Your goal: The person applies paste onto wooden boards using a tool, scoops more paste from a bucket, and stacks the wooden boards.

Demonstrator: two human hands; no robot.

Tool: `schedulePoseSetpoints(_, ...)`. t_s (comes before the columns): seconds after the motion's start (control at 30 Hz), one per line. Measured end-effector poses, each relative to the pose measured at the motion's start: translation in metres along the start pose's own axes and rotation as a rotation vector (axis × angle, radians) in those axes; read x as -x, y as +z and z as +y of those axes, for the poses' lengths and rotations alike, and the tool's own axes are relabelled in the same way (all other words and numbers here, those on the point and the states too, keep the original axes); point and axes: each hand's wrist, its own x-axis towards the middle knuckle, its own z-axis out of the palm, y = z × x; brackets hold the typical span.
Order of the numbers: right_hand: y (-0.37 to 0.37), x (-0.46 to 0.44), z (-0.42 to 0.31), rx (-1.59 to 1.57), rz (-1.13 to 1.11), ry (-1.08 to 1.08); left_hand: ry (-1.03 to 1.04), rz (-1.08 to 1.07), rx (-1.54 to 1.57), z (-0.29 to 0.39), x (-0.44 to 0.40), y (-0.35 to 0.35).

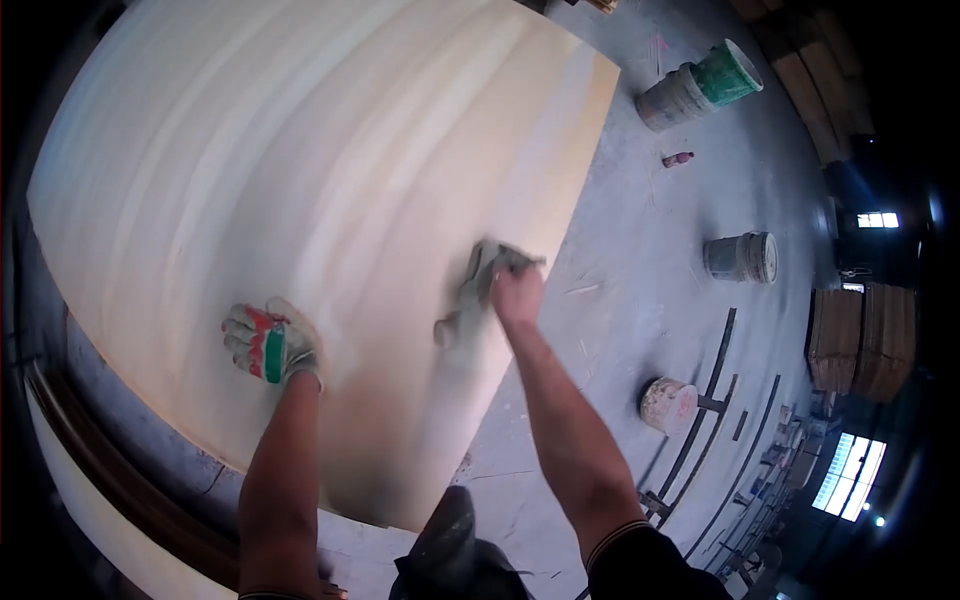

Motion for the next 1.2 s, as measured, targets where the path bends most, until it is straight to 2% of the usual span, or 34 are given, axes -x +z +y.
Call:
schedulePoseSetpoints(0.07, -0.002, -0.011, -0.018, 0.216, -0.044, -0.237, 0.014, 0.020, -0.058, -0.004, 0.000, 0.002)
schedulePoseSetpoints(0.1, -0.004, -0.001, -0.020, 0.207, -0.097, -0.300, 0.055, 0.166, -0.048, -0.008, -0.001, 0.015)
schedulePoseSetpoints(0.17, -0.013, 0.032, -0.014, 0.203, -0.145, -0.333, 0.051, 0.140, -0.028, -0.005, -0.003, 0.006)
schedulePoseSetpoints(0.23, -0.020, 0.085, -0.004, 0.237, -0.230, -0.484, 0.040, 0.116, 0.012, 0.000, -0.004, -0.018)
schedulePoseSetpoints(0.3, -0.016, 0.141, 0.007, 0.237, -0.263, -0.461, 0.021, -0.140, 0.059, 0.001, -0.004, -0.047)
schedulePoseSetpoints(0.33, -0.013, 0.170, 0.010, 0.230, -0.304, -0.453, 0.043, -0.144, 0.062, 0.002, 0.001, -0.048)
schedulePoseSetpoints(0.4, -0.010, 0.232, 0.009, 0.227, -0.330, -0.432, 0.011, -0.129, 0.235, 0.001, 0.005, -0.046)
schedulePoseSetpoints(0.47, -0.001, 0.299, 0.011, 0.231, -0.351, -0.394, 0.014, 0.163, 0.228, 0.004, 0.003, 0.013)
schedulePoseSetpoints(0.5, 0.006, 0.338, 0.015, 0.200, -0.319, -0.391, 0.053, 0.154, 0.257, 0.002, -0.001, 0.013)
schedulePoseSetpoints(0.53, 0.014, 0.374, 0.020, 0.174, -0.279, -0.396, 0.131, 0.071, 0.304, -0.006, -0.005, -0.005)
schedulePoseSetpoints(0.6, 0.035, 0.448, 0.022, 0.194, -0.177, -0.367, 0.338, -0.367, 0.469, -0.043, -0.017, -0.064)
schedulePoseSetpoints(0.67, 0.062, 0.512, 0.003, 0.262, 0.008, -0.112, 0.541, -0.809, 0.596, -0.090, -0.042, -0.094)
schedulePoseSetpoints(0.7, 0.091, 0.530, -0.017, 0.281, 0.081, 0.016, 0.670, -0.888, 0.643, -0.115, -0.054, -0.099)
schedulePoseSetpoints(0.73, 0.115, 0.533, -0.041, 0.310, 0.138, 0.053, 0.936, -0.591, 0.692, -0.138, -0.062, -0.078)
schedulePoseSetpoints(0.77, 0.129, 0.525, -0.057, 0.222, 0.127, 0.096, 1.055, -0.599, 0.861, -0.156, -0.082, -0.056)
schedulePoseSetpoints(0.8, 0.138, 0.517, -0.072, 0.133, 0.111, 0.128, 1.210, -0.458, 0.831, -0.174, -0.116, -0.044)
schedulePoseSetpoints(0.83, 0.147, 0.514, -0.080, -0.067, 0.135, 0.283, 1.356, -0.312, 0.790, -0.189, -0.156, -0.032)
schedulePoseSetpoints(0.87, 0.141, 0.515, -0.091, -0.064, 0.146, 0.279, 1.460, -0.108, 0.693, -0.205, -0.206, -0.020)
schedulePoseSetpoints(0.9, 0.130, 0.518, -0.101, -0.159, 0.263, 0.303, 1.333, -0.261, 0.481, -0.222, -0.257, -0.024)
schedulePoseSetpoints(0.93, 0.116, 0.519, -0.112, -0.253, 0.377, 0.330, 1.077, -0.686, 0.034, -0.230, -0.307, -0.064)
schedulePoseSetpoints(0.97, 0.096, 0.515, -0.137, -0.612, 0.402, 0.322, 1.131, -0.418, 0.122, -0.254, -0.374, 0.002)
schedulePoseSetpoints(1.0, 0.091, 0.513, -0.122, -0.860, 0.382, 0.288, 1.152, -0.138, 0.194, -0.278, -0.441, 0.066)
schedulePoseSetpoints(1.03, 0.078, 0.508, -0.137, -0.962, 0.426, 0.497, 1.137, -0.165, 0.126, -0.276, -0.445, 0.056)
schedulePoseSetpoints(1.07, 0.087, 0.503, -0.117, -1.083, 0.562, 0.596, 1.123, -0.191, 0.057, -0.272, -0.448, 0.045)
schedulePoseSetpoints(1.1, 0.102, 0.494, -0.076, -0.944, 0.623, 0.625, 1.071, -0.239, -0.077, -0.278, -0.445, 0.033)
schedulePoseSetpoints(1.13, 0.110, 0.482, -0.054, -0.427, 0.516, 0.656, 1.074, -0.240, -0.087, -0.280, -0.441, 0.027)
schedulePoseSetpoints(1.2, 0.110, 0.461, -0.049, 0.192, 0.401, 0.527, 0.990, -0.293, -0.050, -0.278, -0.433, 0.019)
